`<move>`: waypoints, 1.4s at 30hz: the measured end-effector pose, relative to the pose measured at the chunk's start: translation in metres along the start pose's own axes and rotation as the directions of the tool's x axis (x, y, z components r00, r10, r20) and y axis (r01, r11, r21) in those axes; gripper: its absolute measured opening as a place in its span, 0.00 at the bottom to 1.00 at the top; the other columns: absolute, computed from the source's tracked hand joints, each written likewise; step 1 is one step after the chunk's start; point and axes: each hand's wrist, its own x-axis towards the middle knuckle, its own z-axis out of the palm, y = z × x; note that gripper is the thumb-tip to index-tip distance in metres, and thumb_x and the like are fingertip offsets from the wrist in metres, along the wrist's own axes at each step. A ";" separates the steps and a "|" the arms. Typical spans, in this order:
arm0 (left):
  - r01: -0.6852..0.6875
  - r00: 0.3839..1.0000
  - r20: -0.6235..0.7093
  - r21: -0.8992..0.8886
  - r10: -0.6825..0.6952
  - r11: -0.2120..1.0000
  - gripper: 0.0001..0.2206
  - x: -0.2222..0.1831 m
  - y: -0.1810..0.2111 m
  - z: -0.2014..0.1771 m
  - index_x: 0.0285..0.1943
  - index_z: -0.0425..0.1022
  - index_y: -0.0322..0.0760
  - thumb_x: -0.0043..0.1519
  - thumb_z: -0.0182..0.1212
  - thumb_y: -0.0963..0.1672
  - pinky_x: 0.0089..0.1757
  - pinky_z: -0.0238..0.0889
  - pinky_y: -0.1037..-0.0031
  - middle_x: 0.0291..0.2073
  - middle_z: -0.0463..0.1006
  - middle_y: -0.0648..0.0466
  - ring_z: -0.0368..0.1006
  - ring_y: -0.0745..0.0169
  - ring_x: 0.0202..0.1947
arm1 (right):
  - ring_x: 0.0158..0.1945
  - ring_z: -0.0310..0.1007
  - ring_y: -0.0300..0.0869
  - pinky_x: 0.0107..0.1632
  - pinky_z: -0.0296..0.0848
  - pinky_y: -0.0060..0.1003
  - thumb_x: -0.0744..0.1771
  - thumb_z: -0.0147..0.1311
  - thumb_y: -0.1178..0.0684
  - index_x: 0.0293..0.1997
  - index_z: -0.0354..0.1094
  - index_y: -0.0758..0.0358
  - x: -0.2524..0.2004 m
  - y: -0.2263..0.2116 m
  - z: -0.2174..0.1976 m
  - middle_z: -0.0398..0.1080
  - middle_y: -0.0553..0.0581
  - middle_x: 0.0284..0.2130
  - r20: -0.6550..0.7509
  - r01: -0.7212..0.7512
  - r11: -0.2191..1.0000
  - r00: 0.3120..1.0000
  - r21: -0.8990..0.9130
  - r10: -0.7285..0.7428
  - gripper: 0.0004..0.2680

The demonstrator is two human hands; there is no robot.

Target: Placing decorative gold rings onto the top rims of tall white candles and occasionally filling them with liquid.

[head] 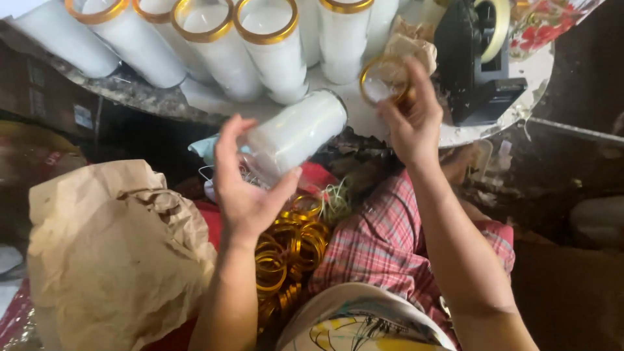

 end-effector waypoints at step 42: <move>-0.538 0.837 -0.212 -0.156 0.504 0.828 0.20 0.163 0.084 0.128 0.25 0.55 0.47 0.62 0.43 0.58 0.23 0.40 0.67 0.16 0.58 0.62 0.51 0.71 0.18 | 0.28 0.81 0.48 0.28 0.68 0.31 0.64 0.49 0.58 0.41 0.76 0.72 0.014 -0.125 -0.055 0.81 0.64 0.37 -0.606 0.124 0.988 0.781 -0.088 -0.152 0.10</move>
